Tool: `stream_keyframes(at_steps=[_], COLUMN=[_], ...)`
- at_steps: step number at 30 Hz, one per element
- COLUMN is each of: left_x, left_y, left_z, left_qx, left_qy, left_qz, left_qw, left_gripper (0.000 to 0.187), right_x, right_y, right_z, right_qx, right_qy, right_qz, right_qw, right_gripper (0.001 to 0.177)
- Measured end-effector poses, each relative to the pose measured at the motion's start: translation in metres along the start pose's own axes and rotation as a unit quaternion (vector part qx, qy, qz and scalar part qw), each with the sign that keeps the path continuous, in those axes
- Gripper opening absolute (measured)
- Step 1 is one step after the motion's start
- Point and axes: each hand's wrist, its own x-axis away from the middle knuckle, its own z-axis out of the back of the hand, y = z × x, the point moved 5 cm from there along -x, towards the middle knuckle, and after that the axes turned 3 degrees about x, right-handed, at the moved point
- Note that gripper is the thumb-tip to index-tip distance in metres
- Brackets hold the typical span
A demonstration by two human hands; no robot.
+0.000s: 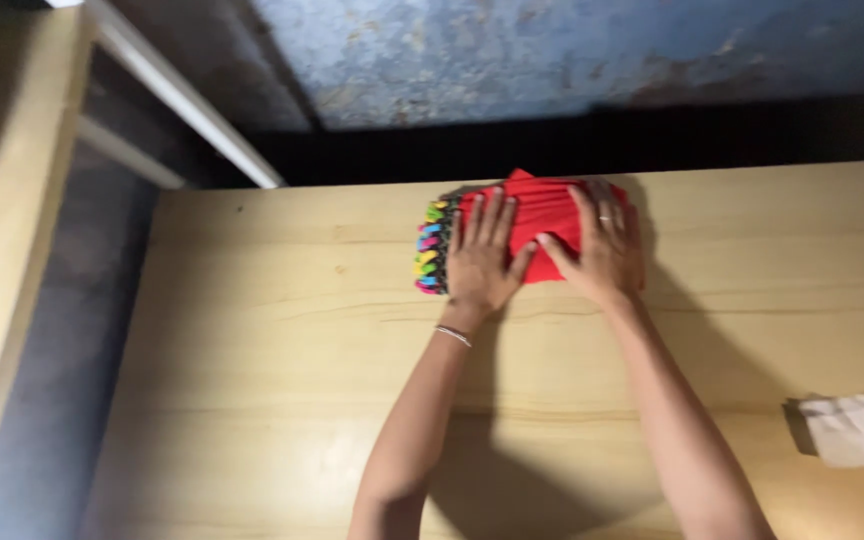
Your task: Flattening and folding a red cloth pouch on a wooden table.
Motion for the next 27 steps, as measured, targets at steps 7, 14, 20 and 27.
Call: stream_keyframes(at_steps=[7,14,20,27], left_x=[0.044,0.086,0.101,0.129], left_y=[-0.136,-0.162,-0.1,-0.053], left_z=[0.066,0.085,0.065,0.094], left_qx=[-0.063,-0.102,-0.106,0.01], left_qy=[0.039,0.046,0.045,0.09], left_qz=[0.086,0.139,0.093,0.062], left_qw=[0.993,0.984,0.989,0.994], left_gripper=[0.074,0.074,0.073,0.068], right_x=[-0.051,-0.023,0.027,0.06], right_y=[-0.149,-0.197,-0.16,-0.149], right_z=[-0.062,-0.065,-0.022,0.001], right_qx=[-0.025,-0.111,-0.044,-0.033], right_qy=[-0.056,-0.028,-0.037,-0.048], right_qz=[0.059,0.138,0.129,0.13], right_qw=[0.996,0.984,0.99,0.99], right_gripper=[0.082,0.086,0.086,0.074])
